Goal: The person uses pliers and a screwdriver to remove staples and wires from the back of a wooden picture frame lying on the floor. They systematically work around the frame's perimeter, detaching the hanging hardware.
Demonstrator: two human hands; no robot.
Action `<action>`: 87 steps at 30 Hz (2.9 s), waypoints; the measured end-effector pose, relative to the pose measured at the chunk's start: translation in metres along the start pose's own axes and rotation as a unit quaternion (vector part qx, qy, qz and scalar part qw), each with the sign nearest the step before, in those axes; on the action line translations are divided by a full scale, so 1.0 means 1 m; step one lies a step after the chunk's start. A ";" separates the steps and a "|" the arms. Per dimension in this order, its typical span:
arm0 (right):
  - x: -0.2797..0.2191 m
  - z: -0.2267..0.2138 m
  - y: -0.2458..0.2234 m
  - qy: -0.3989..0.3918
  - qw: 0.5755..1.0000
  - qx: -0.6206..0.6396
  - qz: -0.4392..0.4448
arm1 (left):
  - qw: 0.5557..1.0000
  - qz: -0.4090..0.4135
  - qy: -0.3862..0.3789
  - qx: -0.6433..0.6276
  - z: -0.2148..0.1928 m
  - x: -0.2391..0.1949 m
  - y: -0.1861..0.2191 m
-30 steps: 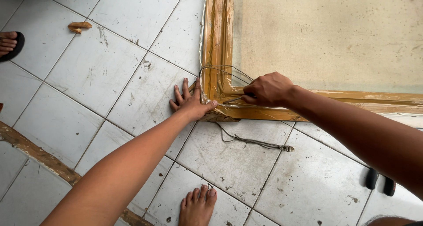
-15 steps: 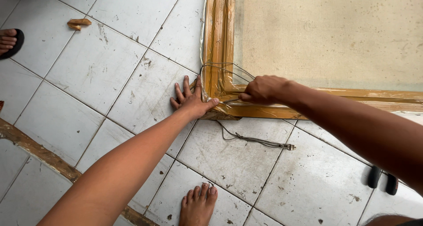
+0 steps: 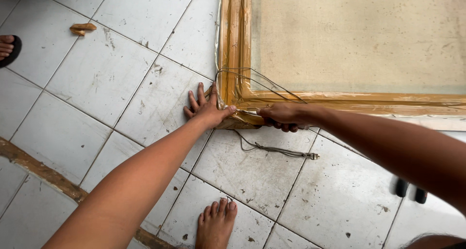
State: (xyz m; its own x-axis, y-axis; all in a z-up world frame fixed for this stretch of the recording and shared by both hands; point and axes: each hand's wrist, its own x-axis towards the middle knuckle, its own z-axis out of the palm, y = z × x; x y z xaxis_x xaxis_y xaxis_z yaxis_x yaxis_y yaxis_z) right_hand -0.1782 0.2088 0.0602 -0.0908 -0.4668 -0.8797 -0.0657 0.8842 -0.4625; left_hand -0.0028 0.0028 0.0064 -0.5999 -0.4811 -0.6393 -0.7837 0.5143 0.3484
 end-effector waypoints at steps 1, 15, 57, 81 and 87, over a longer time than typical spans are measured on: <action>-0.001 0.002 0.001 0.005 1.000 0.000 0.000 | 1.000 0.004 0.002 -0.001 0.000 0.002 0.001; 0.022 -0.009 0.013 0.294 0.769 -0.555 -0.123 | 1.000 0.015 0.003 -0.018 0.004 0.005 -0.007; -0.080 -0.049 0.004 0.205 0.940 -0.262 -0.078 | 0.994 0.031 0.103 -0.023 0.010 -0.007 -0.001; -0.094 -0.034 0.073 0.285 0.769 -0.562 -0.107 | 0.857 0.372 0.071 0.349 0.081 -0.076 0.058; -0.085 -0.034 0.082 0.300 0.743 -0.589 -0.106 | 0.855 0.356 0.066 0.371 0.082 -0.074 0.062</action>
State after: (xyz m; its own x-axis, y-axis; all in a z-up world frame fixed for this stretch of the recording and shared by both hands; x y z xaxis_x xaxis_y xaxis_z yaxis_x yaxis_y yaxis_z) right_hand -0.2094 0.3206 0.1008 -0.3578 -0.8286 -0.4306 -0.9336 0.3279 0.1446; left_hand 0.0064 0.1279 0.0192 -0.9337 0.0906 -0.3463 0.0765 0.9956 0.0544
